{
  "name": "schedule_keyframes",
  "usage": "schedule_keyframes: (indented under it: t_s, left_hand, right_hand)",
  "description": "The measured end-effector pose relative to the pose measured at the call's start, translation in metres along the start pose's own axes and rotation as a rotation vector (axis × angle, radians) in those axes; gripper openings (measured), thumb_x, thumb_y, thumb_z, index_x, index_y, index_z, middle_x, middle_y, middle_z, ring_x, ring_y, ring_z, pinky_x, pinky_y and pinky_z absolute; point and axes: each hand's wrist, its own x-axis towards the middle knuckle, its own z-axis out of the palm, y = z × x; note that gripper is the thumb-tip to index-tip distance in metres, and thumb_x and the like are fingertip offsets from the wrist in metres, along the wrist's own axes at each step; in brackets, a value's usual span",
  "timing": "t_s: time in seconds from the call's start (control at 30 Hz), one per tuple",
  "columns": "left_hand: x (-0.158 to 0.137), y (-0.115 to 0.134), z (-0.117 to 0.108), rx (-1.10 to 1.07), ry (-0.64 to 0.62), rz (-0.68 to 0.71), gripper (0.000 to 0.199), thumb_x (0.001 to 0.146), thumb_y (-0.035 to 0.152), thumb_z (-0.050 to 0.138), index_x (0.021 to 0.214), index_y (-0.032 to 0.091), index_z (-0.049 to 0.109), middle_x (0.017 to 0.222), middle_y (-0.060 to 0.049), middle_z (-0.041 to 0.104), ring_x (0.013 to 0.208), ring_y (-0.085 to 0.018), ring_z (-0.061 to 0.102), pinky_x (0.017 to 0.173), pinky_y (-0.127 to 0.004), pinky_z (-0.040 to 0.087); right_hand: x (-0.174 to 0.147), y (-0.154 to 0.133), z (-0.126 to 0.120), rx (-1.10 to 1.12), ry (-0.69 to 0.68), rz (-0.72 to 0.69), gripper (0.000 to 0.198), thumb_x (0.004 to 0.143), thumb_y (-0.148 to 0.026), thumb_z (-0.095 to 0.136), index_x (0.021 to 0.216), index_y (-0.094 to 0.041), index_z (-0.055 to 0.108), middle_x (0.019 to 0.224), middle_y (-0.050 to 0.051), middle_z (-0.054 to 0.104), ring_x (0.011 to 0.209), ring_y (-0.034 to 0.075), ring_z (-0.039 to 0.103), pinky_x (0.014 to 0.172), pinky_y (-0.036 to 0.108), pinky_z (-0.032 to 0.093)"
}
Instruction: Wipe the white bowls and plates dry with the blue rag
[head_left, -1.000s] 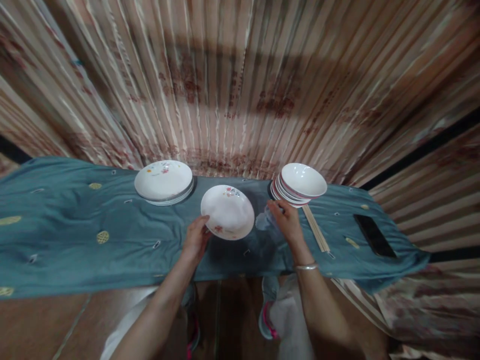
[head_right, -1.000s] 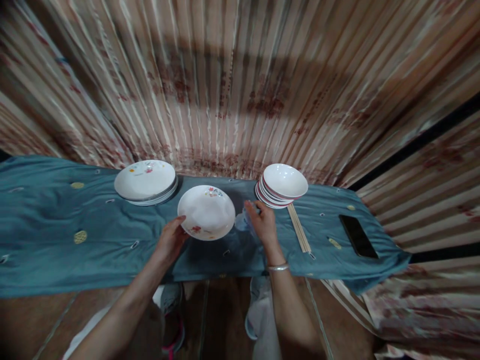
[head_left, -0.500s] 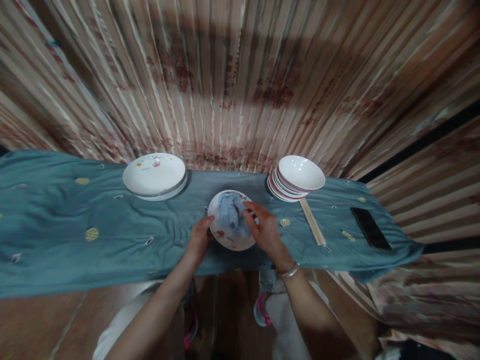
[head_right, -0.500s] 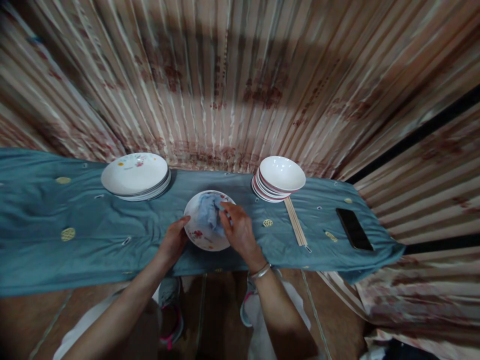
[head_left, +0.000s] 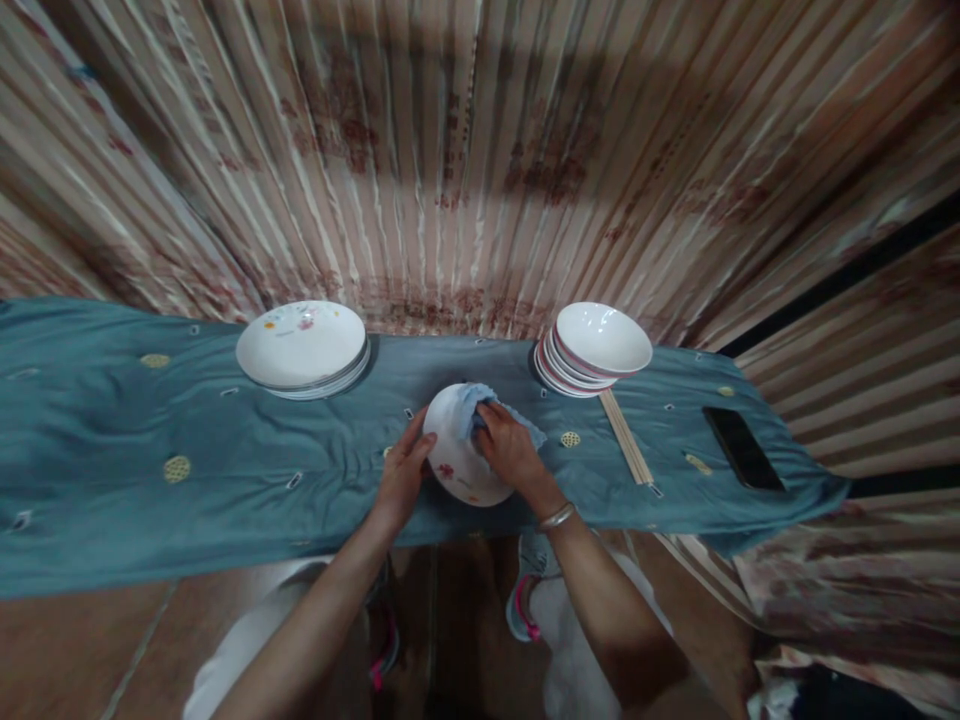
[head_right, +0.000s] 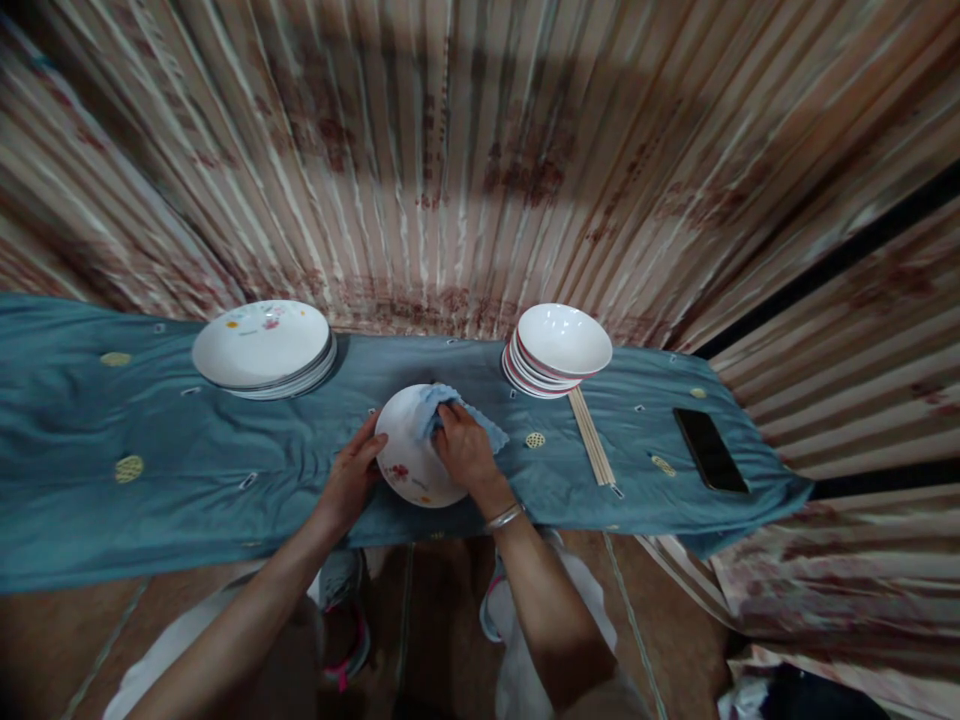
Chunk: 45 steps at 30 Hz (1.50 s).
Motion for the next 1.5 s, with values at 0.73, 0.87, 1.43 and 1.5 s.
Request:
schedule_keyframes:
  t_s: [0.73,0.87,1.43,1.5]
  left_hand:
    - [0.003,-0.003,-0.003,-0.003,-0.034,0.030,0.082,0.053,0.052,0.083,0.126,0.020,0.065,0.114,-0.009,0.071,0.091,-0.023,0.066,0.066,-0.027,0.054]
    - [0.003,-0.003,-0.004,-0.014,-0.025,0.020,0.082,0.054,0.050,0.083,0.128,0.019,0.063,0.109,-0.009,0.072,0.082,-0.019,0.065,0.059,-0.023,0.052]
    - [0.002,0.001,-0.003,-0.022,-0.044,0.032,0.072,0.062,0.045,0.081,0.129,0.024,0.063,0.135,-0.009,0.060,0.103,-0.027,0.066,0.073,-0.030,0.058]
    - [0.002,0.001,-0.003,-0.007,-0.045,0.034,0.073,0.062,0.047,0.080,0.129,0.024,0.062,0.137,-0.009,0.058,0.103,-0.028,0.066,0.071,-0.030,0.058]
  right_hand:
    - [-0.004,-0.027,0.009,0.860,-0.118,-0.217,0.027,0.092,-0.031,0.049,0.106,-0.021,0.070,0.112,0.005,0.068,0.109,0.018,0.061,0.100,0.031,0.044]
    - [-0.009,-0.021,0.012,0.937,-0.236,-0.134,0.027,0.085,-0.040,0.060,0.087,-0.017,0.072,0.084,0.002,0.066,0.079,0.016,0.059,0.076,0.028,0.048]
    - [-0.017,0.013,-0.021,0.551,-0.611,0.033,0.011,0.072,-0.020,0.062,0.073,-0.013,0.070,0.059,-0.004,0.059,0.053,0.007,0.049,0.050,0.017,0.035]
    - [-0.017,0.016,-0.023,0.436,-0.556,0.042,0.009,0.072,-0.018,0.061,0.070,-0.014,0.069,0.057,-0.004,0.058,0.053,0.008,0.051,0.050,0.018,0.034]
